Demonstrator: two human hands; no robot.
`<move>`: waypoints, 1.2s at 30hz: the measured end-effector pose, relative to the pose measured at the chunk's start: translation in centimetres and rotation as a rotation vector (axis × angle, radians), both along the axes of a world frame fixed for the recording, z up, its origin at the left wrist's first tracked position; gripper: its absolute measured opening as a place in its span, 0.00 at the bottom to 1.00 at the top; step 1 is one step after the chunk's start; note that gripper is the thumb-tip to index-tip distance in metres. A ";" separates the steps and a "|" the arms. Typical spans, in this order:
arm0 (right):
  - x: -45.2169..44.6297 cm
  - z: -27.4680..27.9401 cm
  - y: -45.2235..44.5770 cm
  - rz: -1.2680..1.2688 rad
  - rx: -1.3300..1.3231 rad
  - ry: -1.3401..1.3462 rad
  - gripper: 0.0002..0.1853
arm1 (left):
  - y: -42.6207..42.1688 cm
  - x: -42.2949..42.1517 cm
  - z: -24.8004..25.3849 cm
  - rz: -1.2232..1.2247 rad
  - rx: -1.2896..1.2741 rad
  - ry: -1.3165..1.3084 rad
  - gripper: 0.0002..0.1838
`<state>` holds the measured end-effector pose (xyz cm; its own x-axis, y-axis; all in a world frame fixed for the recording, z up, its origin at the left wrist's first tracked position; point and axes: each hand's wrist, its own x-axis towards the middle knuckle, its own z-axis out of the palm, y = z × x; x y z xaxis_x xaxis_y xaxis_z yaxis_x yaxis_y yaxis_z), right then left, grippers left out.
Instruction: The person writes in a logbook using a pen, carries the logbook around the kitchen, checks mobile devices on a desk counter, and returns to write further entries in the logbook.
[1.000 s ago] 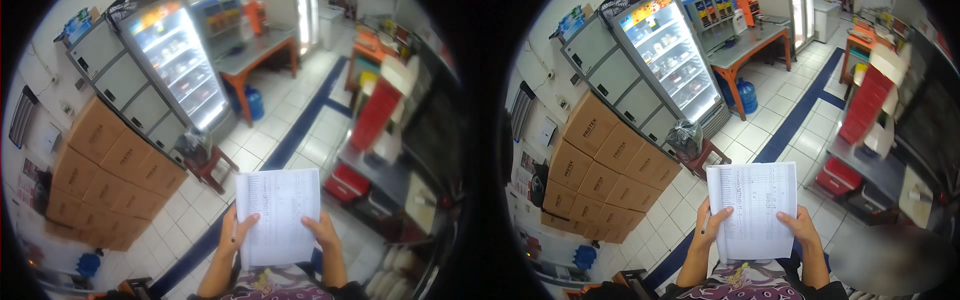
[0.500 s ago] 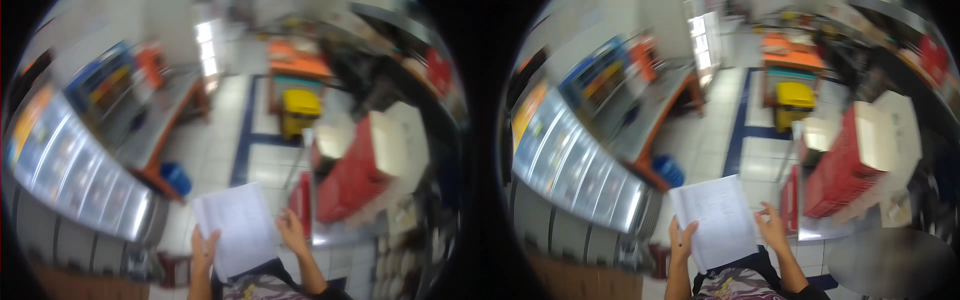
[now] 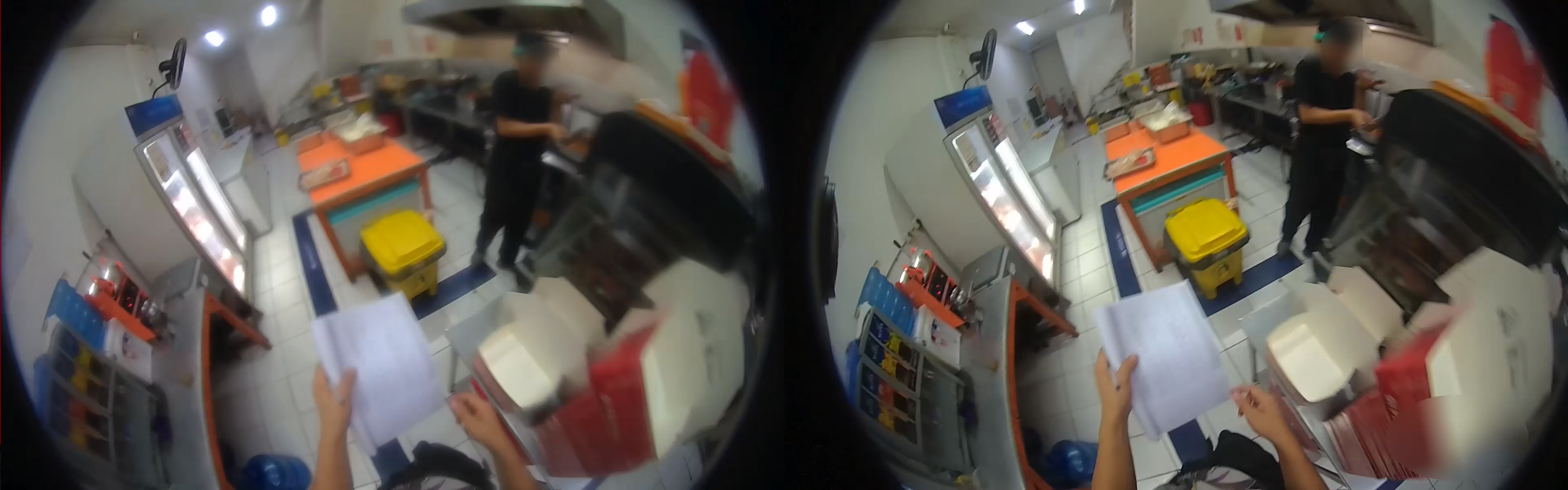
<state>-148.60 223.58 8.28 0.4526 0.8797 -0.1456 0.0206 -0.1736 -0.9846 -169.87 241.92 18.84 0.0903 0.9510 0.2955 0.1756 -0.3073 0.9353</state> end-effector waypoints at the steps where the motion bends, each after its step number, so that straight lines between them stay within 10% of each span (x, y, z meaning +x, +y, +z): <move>1: -0.2 1.4 2.9 -0.016 0.067 -0.020 0.13 | 2.4 0.5 0.5 -0.016 -0.001 0.000 0.15; 19: 11.7 8.4 56.7 -0.040 0.054 -0.877 0.26 | 47.3 21.3 -2.8 -0.285 -0.135 -0.065 0.18; 36: 34.0 8.7 79.5 0.004 0.122 -0.826 0.26 | 66.9 44.3 0.1 -0.105 0.039 0.132 0.17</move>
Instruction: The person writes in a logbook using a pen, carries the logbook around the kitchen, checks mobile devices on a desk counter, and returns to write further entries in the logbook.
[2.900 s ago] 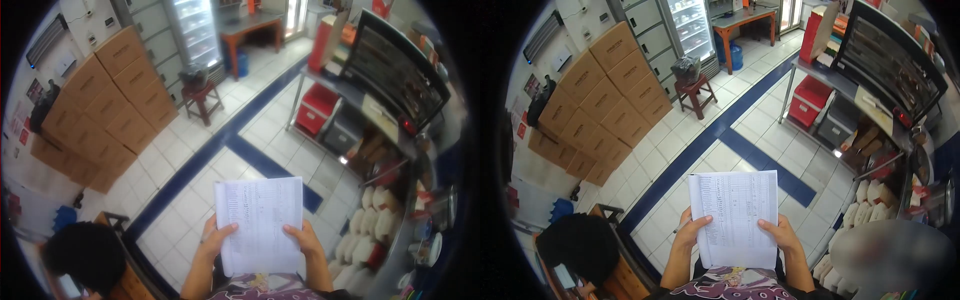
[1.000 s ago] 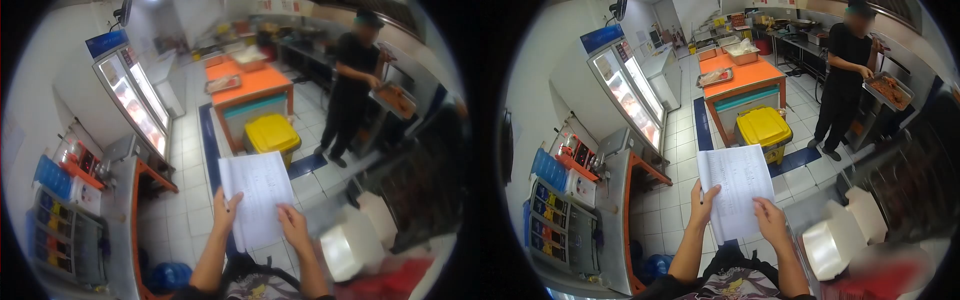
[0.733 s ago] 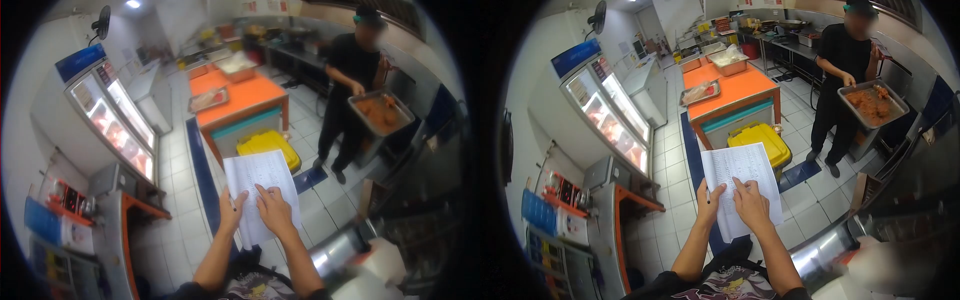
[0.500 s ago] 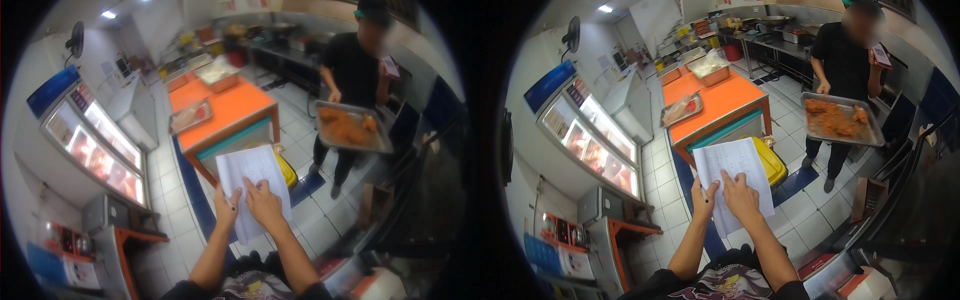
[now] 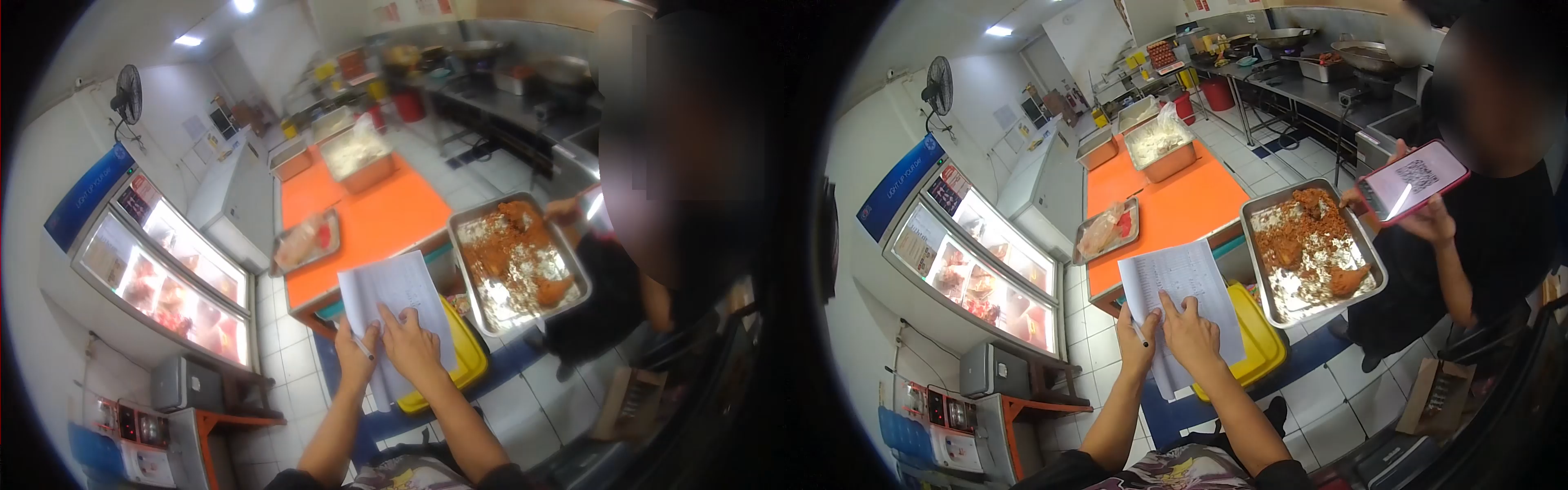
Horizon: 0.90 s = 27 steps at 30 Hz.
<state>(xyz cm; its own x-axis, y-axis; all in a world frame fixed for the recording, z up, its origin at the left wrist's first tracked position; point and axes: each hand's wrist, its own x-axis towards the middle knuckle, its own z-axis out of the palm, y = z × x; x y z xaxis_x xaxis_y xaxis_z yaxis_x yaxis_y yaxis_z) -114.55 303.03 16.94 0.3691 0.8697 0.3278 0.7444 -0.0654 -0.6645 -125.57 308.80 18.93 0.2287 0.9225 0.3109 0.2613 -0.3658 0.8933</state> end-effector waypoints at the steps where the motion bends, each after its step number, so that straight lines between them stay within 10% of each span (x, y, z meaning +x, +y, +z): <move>1: 0.9 0.1 0.3 0.016 -0.008 0.010 0.26 | 0.3 0.7 0.0 0.016 0.013 0.035 0.17; 27: 5.2 1.2 5.2 0.040 -0.081 0.008 0.25 | 4.8 5.1 0.3 0.063 0.179 0.061 0.19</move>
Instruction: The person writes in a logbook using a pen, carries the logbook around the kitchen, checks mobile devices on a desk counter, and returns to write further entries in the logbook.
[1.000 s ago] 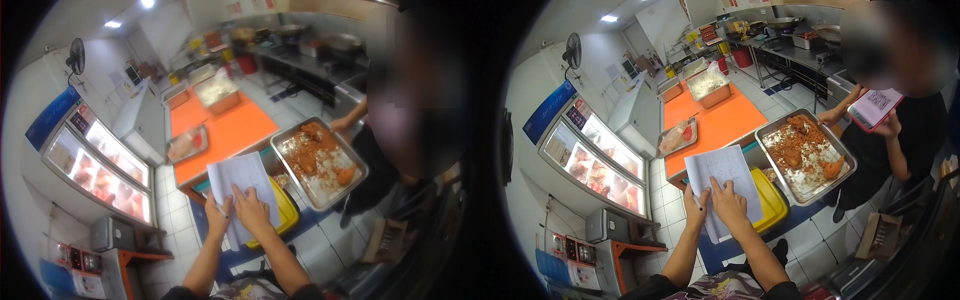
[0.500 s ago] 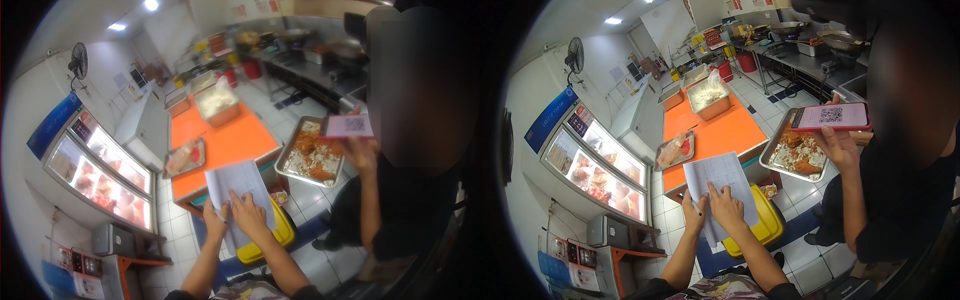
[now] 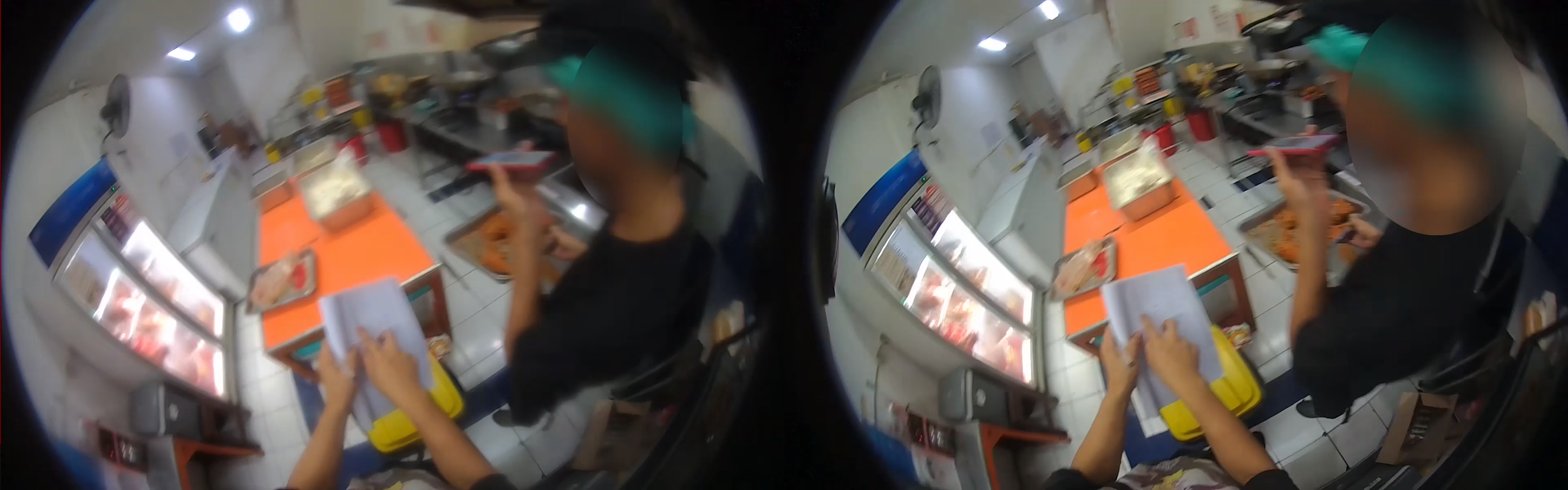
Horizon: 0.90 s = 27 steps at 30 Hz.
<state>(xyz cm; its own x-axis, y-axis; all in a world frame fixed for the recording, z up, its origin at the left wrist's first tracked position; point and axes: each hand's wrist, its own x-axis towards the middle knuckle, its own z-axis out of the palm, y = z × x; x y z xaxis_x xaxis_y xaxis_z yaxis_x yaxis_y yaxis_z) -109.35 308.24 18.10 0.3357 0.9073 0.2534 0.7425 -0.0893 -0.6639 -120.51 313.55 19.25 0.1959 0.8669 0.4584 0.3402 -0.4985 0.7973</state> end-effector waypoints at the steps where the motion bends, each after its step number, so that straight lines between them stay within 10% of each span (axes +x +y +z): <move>1: 0.2 -0.4 0.2 0.006 -0.035 0.008 0.25 | -0.3 0.2 0.5 -0.032 -0.100 -0.064 0.19; 12: 1.0 -3.8 -15.0 -0.676 0.168 0.221 0.26 | -2.4 -4.7 2.8 -0.519 -0.424 0.004 0.26; 17: -10.5 -3.1 -27.2 -0.699 0.310 1.103 0.18 | -6.4 -4.4 0.5 -1.056 -0.774 0.043 0.29; 27: -29.6 2.5 -25.1 -1.747 0.650 0.668 0.18 | -11.6 0.4 1.1 -1.966 -1.071 0.450 0.24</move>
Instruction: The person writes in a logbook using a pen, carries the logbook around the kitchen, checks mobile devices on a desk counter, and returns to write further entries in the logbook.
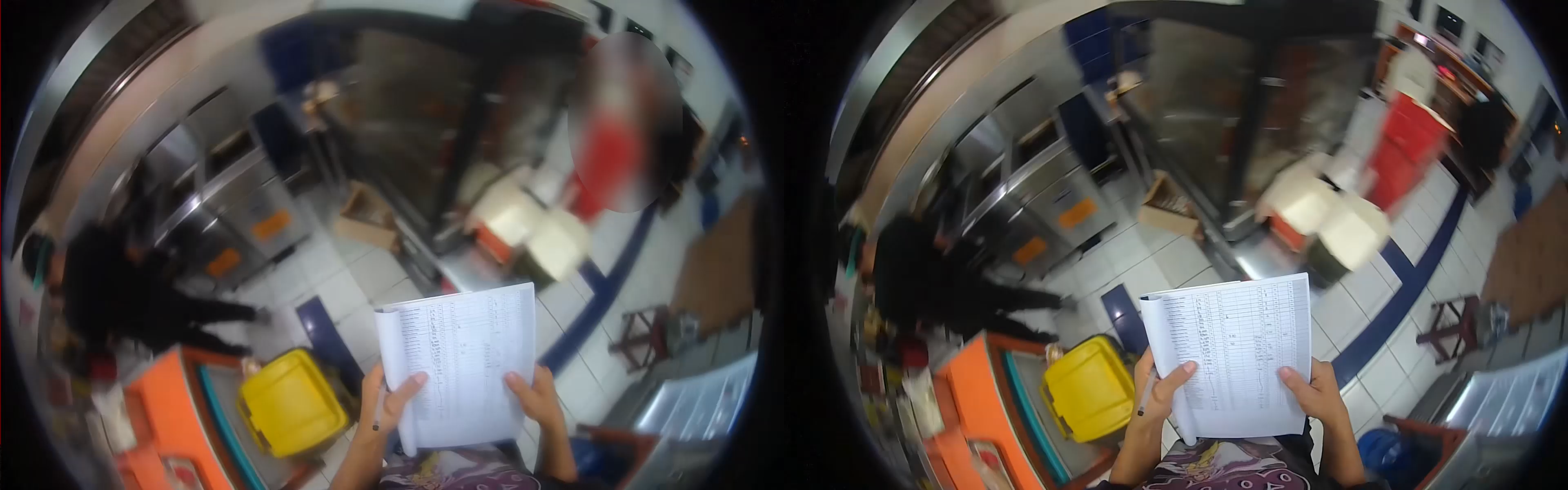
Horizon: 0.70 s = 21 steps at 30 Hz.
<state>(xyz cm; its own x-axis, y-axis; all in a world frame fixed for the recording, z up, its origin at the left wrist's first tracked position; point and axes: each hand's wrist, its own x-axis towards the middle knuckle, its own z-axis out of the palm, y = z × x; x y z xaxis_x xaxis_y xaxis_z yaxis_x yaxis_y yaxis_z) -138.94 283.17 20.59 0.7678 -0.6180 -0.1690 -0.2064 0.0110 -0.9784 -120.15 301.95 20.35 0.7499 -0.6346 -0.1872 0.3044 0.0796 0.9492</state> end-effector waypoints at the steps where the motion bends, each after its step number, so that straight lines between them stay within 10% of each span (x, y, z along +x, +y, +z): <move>1: 6.1 0.3 5.7 -0.083 0.002 0.005 0.18 | 4.4 7.1 0.6 -0.065 0.003 -0.006 0.24; 12: -7.3 -5.9 5.2 -0.740 -0.160 -0.089 0.20 | -10.7 0.5 -2.3 -0.682 0.030 -0.085 0.22; 21: -13.8 -7.3 -11.0 -0.859 -0.022 -0.197 0.18 | -28.8 -6.4 -6.4 -0.669 0.057 -0.236 0.20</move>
